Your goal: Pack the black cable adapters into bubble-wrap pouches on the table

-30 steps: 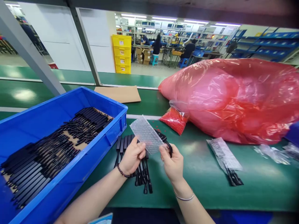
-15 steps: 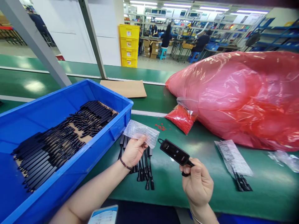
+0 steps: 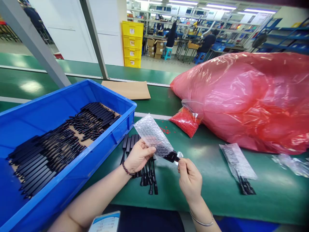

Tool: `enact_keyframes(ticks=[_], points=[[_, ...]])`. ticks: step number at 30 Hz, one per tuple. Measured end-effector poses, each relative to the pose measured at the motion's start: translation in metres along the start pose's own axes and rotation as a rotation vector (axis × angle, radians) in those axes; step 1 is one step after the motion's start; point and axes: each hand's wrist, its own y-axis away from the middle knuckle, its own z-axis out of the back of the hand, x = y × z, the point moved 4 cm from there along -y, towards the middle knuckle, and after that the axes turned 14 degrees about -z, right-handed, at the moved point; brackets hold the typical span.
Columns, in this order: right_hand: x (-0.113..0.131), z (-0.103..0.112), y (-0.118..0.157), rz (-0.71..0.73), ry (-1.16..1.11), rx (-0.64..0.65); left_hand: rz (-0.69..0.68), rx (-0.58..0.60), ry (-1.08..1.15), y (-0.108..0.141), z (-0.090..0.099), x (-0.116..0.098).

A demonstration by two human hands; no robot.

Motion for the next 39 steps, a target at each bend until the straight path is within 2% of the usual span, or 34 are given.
enact_keyframes(ticks=[2, 4, 11, 16, 20, 25, 27, 30, 33, 39], points=[[-0.001, -0.001, 0.003, 0.026, 0.024, -0.074, -0.004, 0.001, -0.004, 0.002, -0.002, 0.001], [-0.001, -0.005, 0.006, 0.051, 0.045, -0.087, -0.018, -0.011, -0.001, 0.004, -0.003, 0.003], [0.002, -0.026, 0.005, 0.121, 0.183, 0.094, -0.065, -0.04, 0.08, 0.006, -0.006, 0.005], [0.007, -0.039, 0.007, 0.193, 0.288, 0.234, -0.053, -0.141, 0.183, 0.003, 0.0, 0.006], [0.013, -0.055, 0.01, 0.2, 0.301, 0.265, -0.052, -0.191, 0.135, 0.005, 0.001, 0.014], [0.023, -0.066, 0.003, 0.153, 0.231, 0.316, -0.012, -0.2, 0.114, 0.01, 0.0, 0.02], [0.022, -0.064, 0.001, 0.077, 0.197, 0.428, -0.014, -0.232, 0.129, 0.009, 0.002, 0.018], [0.012, -0.058, 0.004, -0.11, 0.16, 0.607, -0.044, -0.263, 0.185, 0.008, 0.003, 0.017], [0.008, -0.052, 0.006, -0.141, 0.148, 0.567, -0.028, -0.223, 0.196, 0.012, 0.0, 0.024], [0.022, -0.05, -0.001, 0.029, 0.205, 0.445, 0.025, -0.169, 0.18, 0.018, -0.003, 0.032]])
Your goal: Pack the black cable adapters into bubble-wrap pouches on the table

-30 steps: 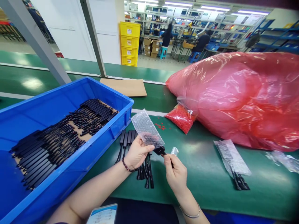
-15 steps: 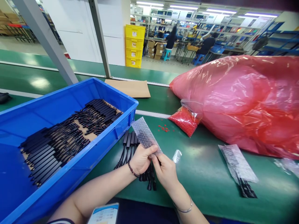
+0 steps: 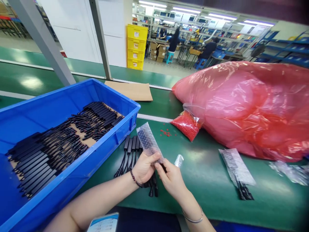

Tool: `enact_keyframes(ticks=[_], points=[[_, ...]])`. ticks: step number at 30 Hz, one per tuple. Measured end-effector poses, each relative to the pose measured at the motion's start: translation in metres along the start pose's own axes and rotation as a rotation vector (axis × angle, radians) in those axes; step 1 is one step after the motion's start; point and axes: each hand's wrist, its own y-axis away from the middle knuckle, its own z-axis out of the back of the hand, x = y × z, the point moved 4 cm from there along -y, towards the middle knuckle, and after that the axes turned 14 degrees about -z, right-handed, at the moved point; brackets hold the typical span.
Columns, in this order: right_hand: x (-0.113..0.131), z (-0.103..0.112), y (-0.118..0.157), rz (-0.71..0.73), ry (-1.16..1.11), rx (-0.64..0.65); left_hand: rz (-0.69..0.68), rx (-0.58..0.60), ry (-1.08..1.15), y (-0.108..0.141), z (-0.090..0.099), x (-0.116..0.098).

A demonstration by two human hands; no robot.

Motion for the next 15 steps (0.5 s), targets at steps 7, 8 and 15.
enact_keyframes(ticks=[7, 8, 15], points=[[0.031, 0.042, 0.011, 0.103, 0.1, -0.273, 0.076, 0.142, -0.117, 0.018, -0.004, 0.011], [0.035, 0.045, 0.012, 0.093, 0.127, -0.248, 0.096, 0.195, -0.135, 0.023, -0.006, 0.015], [0.002, 0.14, 0.02, -0.139, 0.351, -0.563, 0.149, 0.462, -0.212, 0.033, -0.006, 0.021]])
